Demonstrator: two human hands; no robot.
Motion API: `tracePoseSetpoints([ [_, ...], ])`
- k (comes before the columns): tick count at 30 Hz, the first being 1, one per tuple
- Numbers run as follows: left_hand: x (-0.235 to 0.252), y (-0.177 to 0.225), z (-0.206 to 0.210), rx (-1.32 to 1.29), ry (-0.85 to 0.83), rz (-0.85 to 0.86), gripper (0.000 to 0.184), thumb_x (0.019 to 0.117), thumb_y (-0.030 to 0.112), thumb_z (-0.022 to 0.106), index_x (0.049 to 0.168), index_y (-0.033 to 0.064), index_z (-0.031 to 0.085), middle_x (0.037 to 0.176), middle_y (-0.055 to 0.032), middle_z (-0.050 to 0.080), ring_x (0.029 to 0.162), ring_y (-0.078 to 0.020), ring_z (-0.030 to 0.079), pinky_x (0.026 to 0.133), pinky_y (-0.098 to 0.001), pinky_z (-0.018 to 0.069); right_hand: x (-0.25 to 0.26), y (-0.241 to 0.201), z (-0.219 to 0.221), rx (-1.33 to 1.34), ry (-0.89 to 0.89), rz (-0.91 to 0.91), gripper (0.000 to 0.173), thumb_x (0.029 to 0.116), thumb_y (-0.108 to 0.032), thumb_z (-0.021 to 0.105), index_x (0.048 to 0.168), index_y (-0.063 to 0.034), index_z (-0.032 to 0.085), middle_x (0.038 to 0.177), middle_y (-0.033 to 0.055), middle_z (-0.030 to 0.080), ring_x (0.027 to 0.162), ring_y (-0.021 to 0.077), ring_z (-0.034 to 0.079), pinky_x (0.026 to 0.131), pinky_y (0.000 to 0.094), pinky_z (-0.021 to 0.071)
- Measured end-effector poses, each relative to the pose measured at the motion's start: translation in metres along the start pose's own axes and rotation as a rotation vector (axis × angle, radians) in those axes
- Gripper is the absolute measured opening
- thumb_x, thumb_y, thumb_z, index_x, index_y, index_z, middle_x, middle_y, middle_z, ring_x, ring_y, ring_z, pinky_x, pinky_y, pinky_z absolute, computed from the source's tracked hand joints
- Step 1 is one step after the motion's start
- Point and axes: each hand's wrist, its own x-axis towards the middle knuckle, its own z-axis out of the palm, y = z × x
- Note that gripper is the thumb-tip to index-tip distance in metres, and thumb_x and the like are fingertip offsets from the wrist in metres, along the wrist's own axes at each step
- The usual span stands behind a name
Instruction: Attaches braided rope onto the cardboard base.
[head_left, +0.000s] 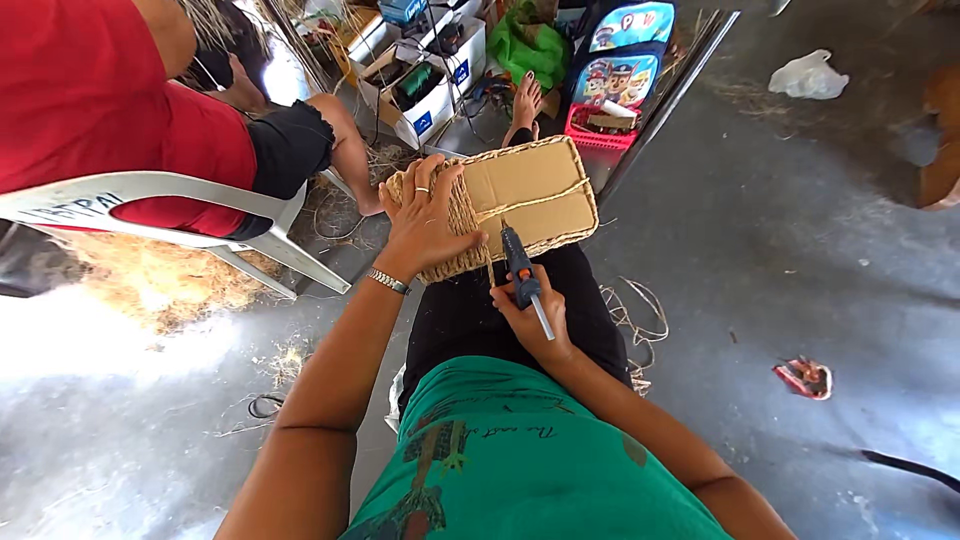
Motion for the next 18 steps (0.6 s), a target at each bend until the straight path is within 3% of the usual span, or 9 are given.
tracePoseSetpoints([
  [4, -0.009, 0.0, 0.003, 0.009, 0.066, 0.066, 0.084, 0.0771, 0.082, 0.06, 0.146, 0.0367, 0.048, 0.17, -0.0026, 0.02, 0.158, -0.0339, 0.006, 0.112, -0.0808, 0.0011, 0.0, 0.002, 0.0, 0.032, -0.007, 0.025, 0.042, 0.0927, -0.019, 0.076, 0.126, -0.0038, 0.057, 0.088, 0.0013, 0.076, 0.074, 0.0123, 0.075, 0.07, 0.0334, 0.0661],
  [6, -0.016, -0.001, 0.008, 0.045, 0.123, 0.116, 0.076, 0.0853, 0.079, 0.053, 0.148, 0.0356, 0.05, 0.171, -0.0028, 0.018, 0.158, -0.0349, 0.004, 0.112, -0.0813, -0.0019, 0.001, 0.002, 0.0, 0.042, -0.004, 0.026, 0.041, 0.0925, -0.019, 0.077, 0.125, -0.0034, 0.056, 0.088, 0.0012, 0.076, 0.074, 0.012, 0.075, 0.07, 0.0329, 0.0661],
  [9, -0.024, 0.004, 0.018, 0.148, 0.158, 0.157, 0.071, 0.1, 0.069, 0.035, 0.159, 0.0284, 0.039, 0.172, 0.0045, 0.017, 0.159, -0.0341, 0.003, 0.113, -0.0802, -0.0038, 0.002, 0.001, 0.0, 0.055, 0.0, 0.037, 0.042, 0.093, -0.019, 0.076, 0.126, -0.0036, 0.056, 0.089, 0.0017, 0.076, 0.074, 0.0127, 0.075, 0.07, 0.0337, 0.0661],
  [11, -0.025, 0.008, 0.025, 0.184, 0.171, 0.146, 0.069, 0.1041, 0.062, 0.03, 0.162, 0.0251, 0.033, 0.171, 0.0061, 0.02, 0.159, -0.0327, 0.006, 0.115, -0.0774, -0.0048, 0.002, 0.001, -0.001, 0.056, 0.002, 0.04, 0.042, 0.0931, -0.019, 0.076, 0.126, -0.0037, 0.056, 0.089, 0.0015, 0.076, 0.075, 0.0126, 0.075, 0.07, 0.0336, 0.0662],
  [14, -0.026, 0.006, 0.024, 0.188, 0.146, 0.161, 0.076, 0.1022, 0.066, 0.03, 0.164, 0.022, 0.028, 0.171, 0.0042, 0.02, 0.159, -0.0337, 0.005, 0.116, -0.076, -0.007, 0.002, 0.002, -0.001, 0.064, 0.007, 0.039, 0.041, 0.0933, -0.019, 0.076, 0.125, -0.0039, 0.056, 0.089, 0.0016, 0.077, 0.075, 0.0125, 0.076, 0.071, 0.0333, 0.0664],
  [18, -0.027, 0.004, 0.016, 0.184, 0.043, 0.164, 0.11, 0.0841, 0.089, 0.037, 0.166, 0.0185, 0.018, 0.173, 0.0009, 0.012, 0.159, -0.0362, -0.003, 0.114, -0.0771, -0.0114, 0.001, 0.001, 0.0, 0.065, 0.011, 0.03, 0.042, 0.0924, -0.019, 0.078, 0.124, -0.0031, 0.056, 0.089, 0.0021, 0.077, 0.076, 0.0125, 0.076, 0.071, 0.0331, 0.0663],
])
